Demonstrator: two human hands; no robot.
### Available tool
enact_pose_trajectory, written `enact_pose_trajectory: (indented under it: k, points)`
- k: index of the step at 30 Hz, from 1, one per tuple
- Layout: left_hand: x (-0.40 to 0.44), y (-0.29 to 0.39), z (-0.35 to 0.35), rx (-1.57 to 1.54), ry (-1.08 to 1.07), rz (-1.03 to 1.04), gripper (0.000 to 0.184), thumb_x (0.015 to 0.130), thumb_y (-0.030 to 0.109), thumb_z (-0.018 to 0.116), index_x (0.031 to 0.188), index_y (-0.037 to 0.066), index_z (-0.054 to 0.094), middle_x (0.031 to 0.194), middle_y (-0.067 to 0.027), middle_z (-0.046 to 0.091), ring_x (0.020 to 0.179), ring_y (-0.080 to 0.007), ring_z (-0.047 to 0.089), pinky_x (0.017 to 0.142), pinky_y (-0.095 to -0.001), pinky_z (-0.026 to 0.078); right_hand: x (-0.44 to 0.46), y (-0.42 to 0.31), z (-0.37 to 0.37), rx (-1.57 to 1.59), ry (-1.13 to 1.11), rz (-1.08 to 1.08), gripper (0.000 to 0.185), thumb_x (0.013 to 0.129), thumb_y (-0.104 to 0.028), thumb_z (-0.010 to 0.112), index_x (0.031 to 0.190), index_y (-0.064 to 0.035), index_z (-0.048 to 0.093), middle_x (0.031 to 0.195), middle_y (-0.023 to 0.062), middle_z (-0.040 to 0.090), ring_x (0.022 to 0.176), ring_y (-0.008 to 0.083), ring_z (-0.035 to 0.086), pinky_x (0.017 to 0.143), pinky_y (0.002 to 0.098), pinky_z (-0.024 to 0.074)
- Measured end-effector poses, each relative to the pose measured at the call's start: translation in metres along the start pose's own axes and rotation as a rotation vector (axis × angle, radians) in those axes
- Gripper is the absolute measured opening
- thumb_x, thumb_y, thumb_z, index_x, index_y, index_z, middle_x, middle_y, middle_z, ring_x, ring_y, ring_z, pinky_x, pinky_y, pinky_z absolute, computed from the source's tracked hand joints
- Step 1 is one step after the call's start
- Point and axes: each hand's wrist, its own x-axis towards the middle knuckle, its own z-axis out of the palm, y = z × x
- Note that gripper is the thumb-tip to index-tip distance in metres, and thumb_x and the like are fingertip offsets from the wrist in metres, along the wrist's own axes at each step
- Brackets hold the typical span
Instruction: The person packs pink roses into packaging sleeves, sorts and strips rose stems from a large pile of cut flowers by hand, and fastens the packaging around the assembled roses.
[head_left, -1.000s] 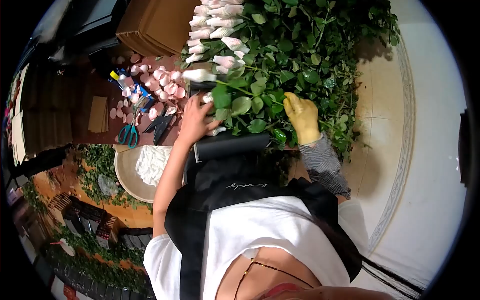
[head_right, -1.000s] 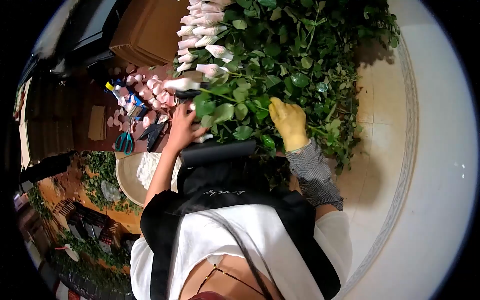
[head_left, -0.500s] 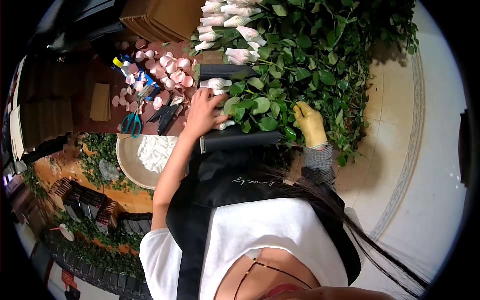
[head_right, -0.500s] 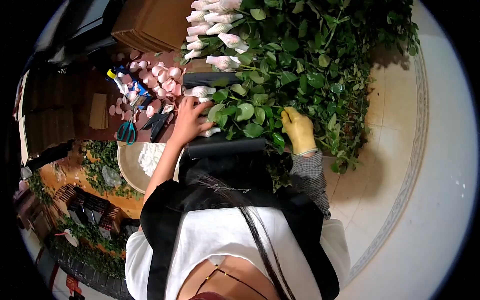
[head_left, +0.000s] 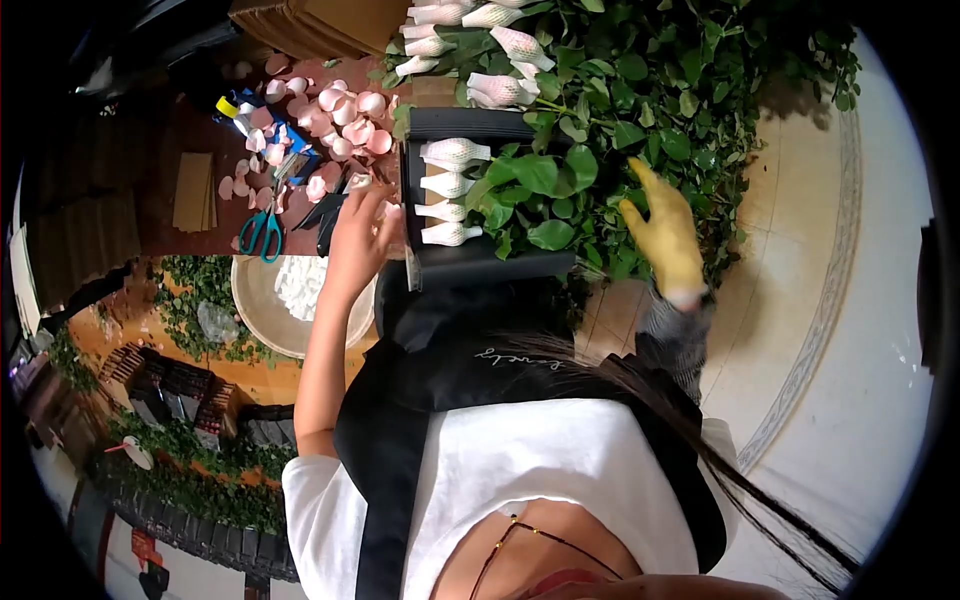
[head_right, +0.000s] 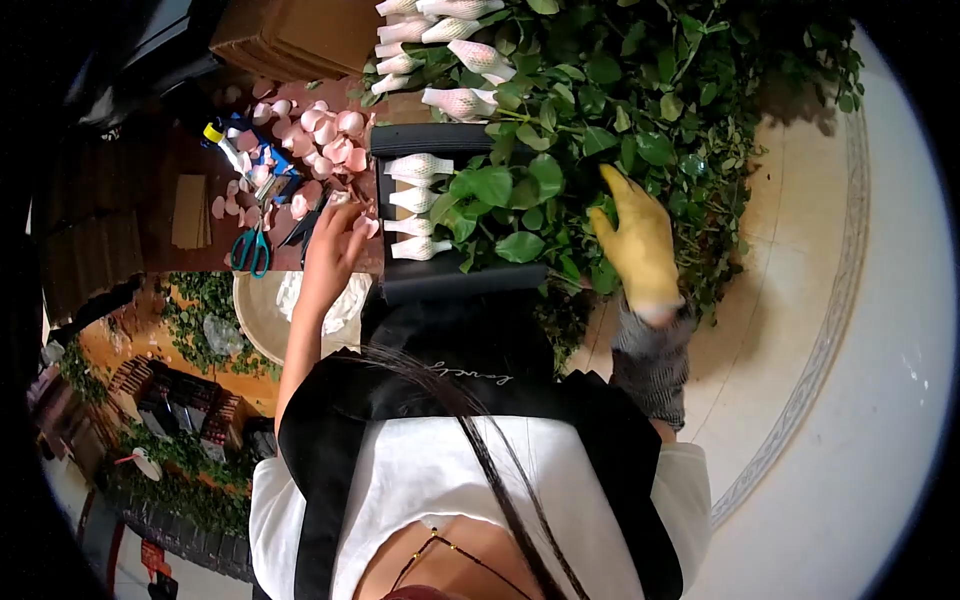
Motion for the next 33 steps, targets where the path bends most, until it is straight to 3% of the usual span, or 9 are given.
enact_pose_trajectory:
  k: [4,10,12,15,18,20,24,29,33]
  points:
    - [-0.004,0.01,0.007,-0.275,-0.265,-0.315,0.037,0.1,0.033,0.059,0.098,-0.001,0.072,0.082,-0.016,0.069,0.078,-0.0336,0.069,0.073,-0.0401,0.052,0.027,-0.112,0.003,0.551,-0.281,-0.661,0.048,0.085,-0.013,0.071,0.131,-0.0072,0.061,0.118,0.0171,0.069,0.107,0.0338,0.067,0.094,0.0413,0.0532]
    - [0.01,0.021,0.021,-0.029,-0.338,0.069,0.032,0.089,0.032,0.074,0.087,0.001,0.072,0.074,-0.0178,0.064,0.068,-0.0348,0.062,0.065,-0.0419,0.049,0.049,-0.114,0.111,-0.311,-0.762,-0.455,0.027,0.09,-0.038,0.065,0.101,-0.0137,0.072,0.089,0.0103,0.073,0.084,0.0319,0.071,0.071,0.0451,0.056]
    - [0.008,0.007,0.016,-0.379,-0.441,-0.078,0.027,0.094,0.023,0.069,0.085,-0.002,0.065,0.074,-0.0058,0.057,0.068,-0.0142,0.055,0.064,-0.0314,0.044,0.046,-0.111,0.121,-0.365,-0.787,-0.484,0.025,0.09,-0.037,0.065,0.102,-0.0154,0.072,0.09,0.0105,0.074,0.085,0.0319,0.071,0.072,0.045,0.0561]
    - [-0.012,-0.012,-0.005,-0.956,0.009,-0.227,0.018,0.095,0.009,0.06,0.08,0.0,0.058,0.092,-0.0047,0.059,0.084,-0.0132,0.054,0.074,-0.0279,0.045,0.043,-0.104,0.13,-0.416,-0.735,-0.469,0.024,0.091,-0.035,0.066,0.104,-0.0156,0.072,0.088,0.0084,0.074,0.085,0.0312,0.071,0.073,0.0439,0.0564]
    - [-0.013,-0.011,-0.032,-0.567,0.177,0.002,0.021,0.095,0.008,0.054,0.076,0.0,0.048,0.092,-0.0077,0.06,0.085,-0.014,0.055,0.075,-0.0295,0.047,0.046,-0.105,0.082,0.265,-0.61,-0.562,0.023,0.088,-0.026,0.069,0.106,-0.0119,0.072,0.089,0.0109,0.074,0.083,0.0297,0.072,0.072,0.0412,0.0565]
    - [-0.015,-0.024,0.001,-0.519,-0.044,-0.369,0.023,0.096,0.017,0.063,0.08,0.002,0.055,0.079,-0.0074,0.061,0.072,-0.0202,0.06,0.069,-0.0324,0.049,0.049,-0.128,0.059,0.128,-0.479,-0.477,0.025,0.086,-0.027,0.072,0.105,-0.0105,0.07,0.089,0.0119,0.073,0.082,0.0306,0.07,0.073,0.0411,0.0558]
    - [0.017,0.007,0.034,-0.055,-0.044,0.104,0.03,0.089,0.032,0.073,0.087,0.004,0.061,0.082,-0.0177,0.063,0.079,-0.038,0.064,0.07,-0.0441,0.052,0.049,-0.112,0.114,-0.281,-0.509,-0.448,0.026,0.086,-0.032,0.07,0.097,-0.0092,0.07,0.091,0.0115,0.072,0.087,0.0314,0.069,0.076,0.0448,0.0536]
    - [0.007,-0.007,-0.011,-0.716,0.192,-0.37,0.012,0.09,0.005,0.059,0.08,0.0,0.058,0.072,-0.0018,0.055,0.07,-0.0107,0.052,0.066,-0.0293,0.047,0.054,-0.108,0.113,-0.244,-0.534,-0.456,0.024,0.086,-0.031,0.07,0.095,-0.0082,0.07,0.092,0.0118,0.072,0.09,0.0309,0.069,0.079,0.0442,0.0533]
    - [0.007,-0.025,-0.02,-0.416,0.454,0.1,0.017,0.091,0.005,0.061,0.077,0.002,0.052,0.071,-0.0012,0.054,0.066,-0.0116,0.052,0.065,-0.0255,0.044,0.048,-0.124,0.073,0.09,-0.468,-0.418,0.021,0.086,-0.025,0.071,0.097,-0.0077,0.07,0.089,0.012,0.072,0.084,0.0316,0.068,0.076,0.0417,0.0538]
